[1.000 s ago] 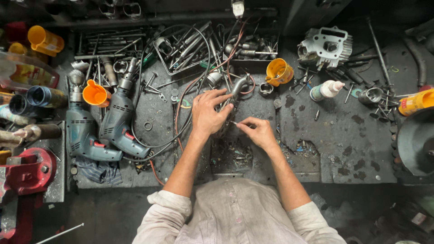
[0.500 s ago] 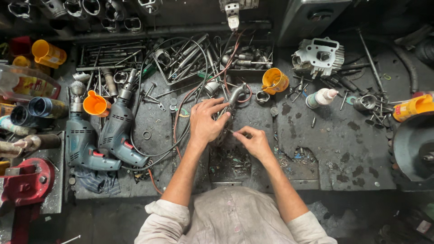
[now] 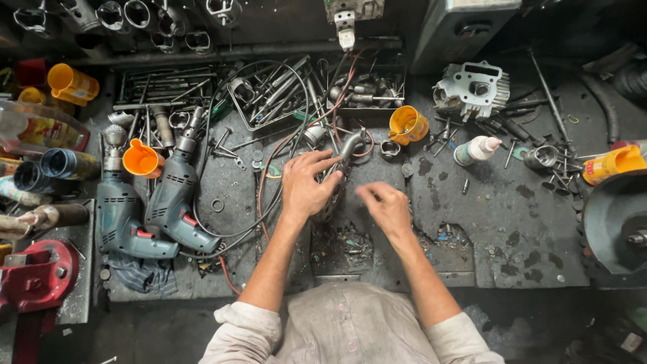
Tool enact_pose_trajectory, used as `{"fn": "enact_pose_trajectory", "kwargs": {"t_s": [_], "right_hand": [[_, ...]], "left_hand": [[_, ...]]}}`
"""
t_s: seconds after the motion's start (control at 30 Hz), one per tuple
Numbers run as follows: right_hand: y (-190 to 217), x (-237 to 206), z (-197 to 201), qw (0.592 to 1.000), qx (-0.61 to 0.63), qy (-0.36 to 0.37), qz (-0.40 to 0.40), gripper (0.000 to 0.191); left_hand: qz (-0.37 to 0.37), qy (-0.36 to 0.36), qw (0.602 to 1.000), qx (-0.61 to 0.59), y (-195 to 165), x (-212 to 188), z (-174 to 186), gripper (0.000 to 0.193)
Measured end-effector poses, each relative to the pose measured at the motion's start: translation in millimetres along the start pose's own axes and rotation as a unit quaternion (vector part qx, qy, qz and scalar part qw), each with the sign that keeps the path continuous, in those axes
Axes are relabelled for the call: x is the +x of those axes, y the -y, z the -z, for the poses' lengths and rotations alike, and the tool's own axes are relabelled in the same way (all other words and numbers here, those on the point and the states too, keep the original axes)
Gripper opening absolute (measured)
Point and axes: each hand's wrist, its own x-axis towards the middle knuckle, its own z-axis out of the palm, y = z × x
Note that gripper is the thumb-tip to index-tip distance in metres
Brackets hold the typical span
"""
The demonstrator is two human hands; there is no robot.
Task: The person cleans a metal engine part on a cluttered workbench using a small brush and a liquid from a bottle. They scrub the interior surfaces, flip the part, and continue cleaning different areas with the brush.
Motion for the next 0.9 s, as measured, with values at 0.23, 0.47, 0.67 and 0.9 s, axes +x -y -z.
{"fn": "enact_pose_trajectory", "kwargs": {"t_s": [0.23, 0.47, 0.67, 0.9], "right_hand": [[-3, 7, 8, 0.998, 0.018, 0.021, 0.047, 0.018], [-1, 8, 4, 0.995, -0.009, 0.067, 0.071, 0.018], [3, 9, 3, 0.988, -0.073, 0.013, 0.135, 0.017], [6, 9, 7, 0.987, -0.082, 0.012, 0.136, 0.017]], "left_hand": [[-0.009, -0.005, 1.0, 0.001, 1, 0, 0, 0.035], [-0.014, -0.011, 1.0, -0.007, 5, -4, -3, 0.035], [-0.016, -0.01, 1.0, -0.004, 5, -4, -2, 0.035], [-0.015, -0.004, 1.0, -0.009, 4, -3, -1, 0.035]]}}
